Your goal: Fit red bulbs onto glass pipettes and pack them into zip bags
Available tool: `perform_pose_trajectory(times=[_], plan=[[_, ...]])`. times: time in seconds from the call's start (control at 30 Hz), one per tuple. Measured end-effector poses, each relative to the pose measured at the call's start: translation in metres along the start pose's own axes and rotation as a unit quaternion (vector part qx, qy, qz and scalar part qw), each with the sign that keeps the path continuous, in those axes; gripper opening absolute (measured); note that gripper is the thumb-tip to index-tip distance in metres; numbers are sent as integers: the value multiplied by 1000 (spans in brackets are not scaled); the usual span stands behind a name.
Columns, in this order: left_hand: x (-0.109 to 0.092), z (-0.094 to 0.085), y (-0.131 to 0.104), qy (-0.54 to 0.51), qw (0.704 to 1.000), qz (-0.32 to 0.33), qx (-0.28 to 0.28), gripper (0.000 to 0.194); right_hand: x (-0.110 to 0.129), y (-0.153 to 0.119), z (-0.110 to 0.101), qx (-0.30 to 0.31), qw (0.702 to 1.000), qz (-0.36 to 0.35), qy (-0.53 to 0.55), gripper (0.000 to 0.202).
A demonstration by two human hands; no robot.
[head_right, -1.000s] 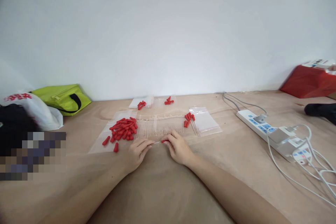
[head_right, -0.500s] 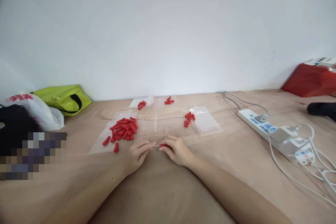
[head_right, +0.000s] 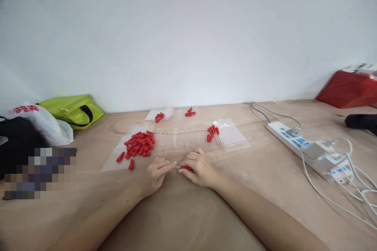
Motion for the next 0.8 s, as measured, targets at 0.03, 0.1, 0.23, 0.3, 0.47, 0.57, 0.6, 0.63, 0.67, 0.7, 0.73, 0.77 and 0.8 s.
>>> perform_pose_trajectory(times=[0.03,0.1,0.23,0.3,0.47,0.57,0.6,0.63,0.67,0.7,0.73,0.77,0.8], plan=[[0,1,0,3,1000,-2,5,34,0,0,0,8,1000,-4,-6,18],[-2,2,1,7,1000,-7,15,34,0,1,1,18,1000,-11,-16,19],[-7,0,5,12,999,-19,28,32,0,3,4,21,999,-20,-35,20],[-10,-2,7,18,999,-21,29,31,1,4,7,23,998,-27,-47,20],[-11,-1,9,28,999,-27,34,30,3,6,12,34,996,-38,-75,19],[-10,0,9,21,999,-31,30,30,2,7,11,36,996,-35,-77,17],[-9,0,9,16,999,-38,22,29,0,8,9,34,997,-30,-69,17],[-8,-2,9,12,999,-49,13,27,-1,8,6,32,998,-23,-56,16],[-5,-3,9,11,998,-63,3,26,-4,8,4,27,999,-13,-35,16],[-3,-5,8,13,997,-77,-6,25,-8,8,1,18,1000,2,-6,16],[0,-7,7,17,996,-91,-13,25,-12,9,-2,2,999,24,32,16],[2,-8,7,21,994,-102,-15,24,-18,8,-5,-23,995,56,78,17],[4,-9,6,24,993,-111,-15,24,-25,7,-7,-55,986,95,129,19]])
Point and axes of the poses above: each hand's wrist, its own y-axis towards the middle knuckle, its own z-axis out of the palm, x = y × z, the point moved 6 cm from there along y, towards the middle knuckle, and after that the axes turned 2 degrees about y, right-handed, at the moved point
